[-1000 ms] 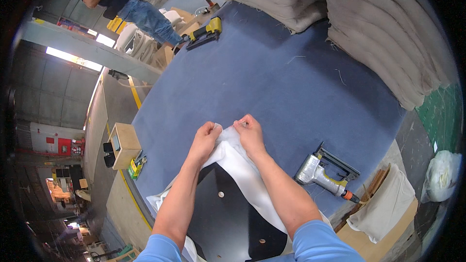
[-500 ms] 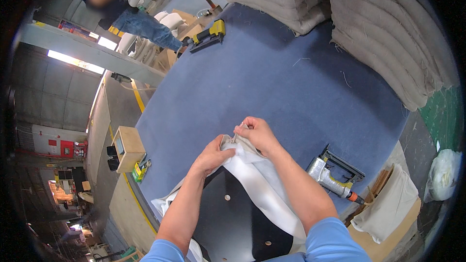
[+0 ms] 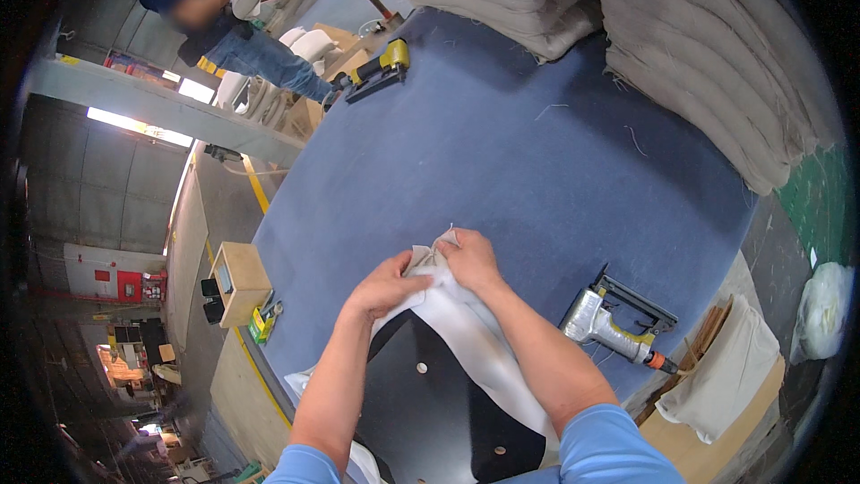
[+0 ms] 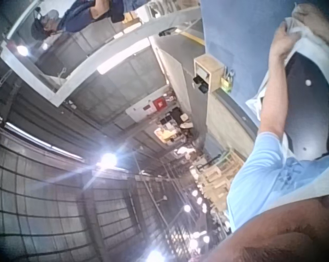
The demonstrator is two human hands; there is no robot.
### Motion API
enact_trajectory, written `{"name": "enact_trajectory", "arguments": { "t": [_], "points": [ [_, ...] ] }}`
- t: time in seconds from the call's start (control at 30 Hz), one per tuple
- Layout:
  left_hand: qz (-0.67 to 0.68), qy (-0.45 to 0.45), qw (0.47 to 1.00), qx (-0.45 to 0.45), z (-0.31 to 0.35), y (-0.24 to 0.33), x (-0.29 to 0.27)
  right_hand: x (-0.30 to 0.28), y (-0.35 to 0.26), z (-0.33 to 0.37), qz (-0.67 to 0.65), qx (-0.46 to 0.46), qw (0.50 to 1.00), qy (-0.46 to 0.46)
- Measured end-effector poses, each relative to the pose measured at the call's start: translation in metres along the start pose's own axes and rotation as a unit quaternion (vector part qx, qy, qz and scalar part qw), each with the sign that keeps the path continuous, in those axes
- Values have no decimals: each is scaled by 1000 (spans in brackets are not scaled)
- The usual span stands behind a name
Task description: The person places a white fabric cover over a black foam cushion, folds the edges, and uses a staple gun to secure the fabric. The person repeats this process for multiple cushions, stacking the finished pillows on a nearby table.
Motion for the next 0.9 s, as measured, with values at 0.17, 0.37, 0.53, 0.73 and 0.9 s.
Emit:
{"name": "enact_trajectory", "arguments": {
  "t": [0.17, 0.37, 0.53, 0.73, 0.9],
  "points": [
    [104, 22, 990, -89, -15, -3, -8, -2, -1, 2, -3, -32, 999, -12],
    [104, 99, 988, -60, -31, -22, -9, -3, -19, 23, -33, -152, 988, -15],
    [139, 126, 980, -64, -36, -21, 1, -6, -21, 27, 32, -205, 978, -23],
    [139, 141, 978, -68, -34, -28, -1, 0, -29, 26, 80, -196, 976, -51],
    [160, 143, 975, -54, -34, -25, 5, 1, -26, 16, 93, -210, 970, -80]
  ]
}}
Point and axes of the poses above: each hand's wrist, its own z-axis away from the middle knuckle, its own x-axis out of the palm, y = z × x, the point moved 6 cm from there along -z, towards the middle knuckle, and after that the axes turned 9 degrees about y, right-handed, at the moved point
